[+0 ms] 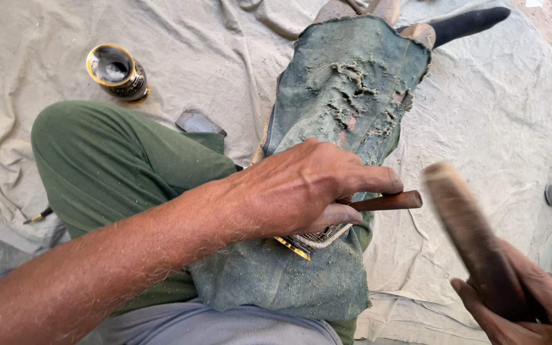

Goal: The person sits on the ground with a worn leather sandbag across their lap, holds a metal punch against a small brass pot resting on the bag, and repeatedly strikes the punch with a wooden mallet to emboss a pattern into the vessel, occasionally repositioning the pot and punch between strikes.

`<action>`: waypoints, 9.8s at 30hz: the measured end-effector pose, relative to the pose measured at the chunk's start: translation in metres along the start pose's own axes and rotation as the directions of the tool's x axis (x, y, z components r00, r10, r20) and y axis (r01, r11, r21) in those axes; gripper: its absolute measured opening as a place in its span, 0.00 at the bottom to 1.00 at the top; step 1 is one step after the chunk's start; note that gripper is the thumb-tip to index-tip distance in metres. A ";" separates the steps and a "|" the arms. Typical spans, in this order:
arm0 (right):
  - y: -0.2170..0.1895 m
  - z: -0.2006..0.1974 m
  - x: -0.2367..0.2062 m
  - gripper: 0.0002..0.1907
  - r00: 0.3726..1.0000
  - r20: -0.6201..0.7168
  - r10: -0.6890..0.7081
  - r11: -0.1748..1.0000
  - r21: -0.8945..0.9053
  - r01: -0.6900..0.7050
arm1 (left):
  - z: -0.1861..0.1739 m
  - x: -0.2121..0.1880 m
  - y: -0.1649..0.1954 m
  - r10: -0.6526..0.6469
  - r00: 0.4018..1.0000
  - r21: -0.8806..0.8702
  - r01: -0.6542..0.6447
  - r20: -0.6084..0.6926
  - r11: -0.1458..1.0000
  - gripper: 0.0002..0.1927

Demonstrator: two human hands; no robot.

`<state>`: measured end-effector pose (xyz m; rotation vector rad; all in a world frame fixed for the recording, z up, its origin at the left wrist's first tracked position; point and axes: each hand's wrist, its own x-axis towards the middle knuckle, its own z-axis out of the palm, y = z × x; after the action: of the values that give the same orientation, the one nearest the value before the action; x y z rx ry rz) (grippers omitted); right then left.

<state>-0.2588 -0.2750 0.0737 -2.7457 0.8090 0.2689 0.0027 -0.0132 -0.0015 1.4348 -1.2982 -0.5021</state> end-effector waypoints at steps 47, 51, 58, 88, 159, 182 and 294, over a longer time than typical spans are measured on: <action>-0.075 0.179 -0.047 0.19 0.869 -0.402 0.290 0.166 0.915 0.368 | -0.005 -0.072 0.001 -0.525 0.785 -0.373 0.403 -0.329 0.836 0.28; -0.088 0.143 -0.036 0.19 0.900 -0.270 0.342 0.221 0.954 0.202 | 0.003 -0.041 0.009 -0.320 0.925 -0.110 0.303 -0.204 0.947 0.25; -0.040 0.078 -0.027 0.20 0.944 -0.229 0.239 0.587 0.808 0.047 | -0.003 -0.017 0.016 -0.248 0.967 -0.061 0.245 -0.058 0.968 0.30; -0.019 0.071 0.008 0.26 0.952 -0.012 0.306 0.516 0.842 -0.156 | -0.017 -0.006 0.034 -0.186 0.962 0.034 0.196 -0.198 0.980 0.26; -0.017 0.058 -0.013 0.19 0.981 -0.071 0.182 0.912 0.385 -0.142 | -0.005 0.028 0.017 -0.148 0.978 0.125 0.130 0.144 0.984 0.27; -0.025 0.044 -0.001 0.20 0.988 0.037 0.149 0.984 0.098 -0.152 | -0.005 0.024 0.011 -0.107 0.988 0.039 0.103 0.108 0.994 0.33; -0.015 0.019 0.012 0.22 0.981 -0.068 0.182 0.955 0.251 -0.160 | -0.008 0.015 -0.006 -0.034 0.998 -0.102 0.039 0.050 0.994 0.30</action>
<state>-0.2422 -0.2633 0.0558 -2.4759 1.0329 0.0718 0.0167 -0.0238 0.0009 1.3694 -1.2678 -0.6228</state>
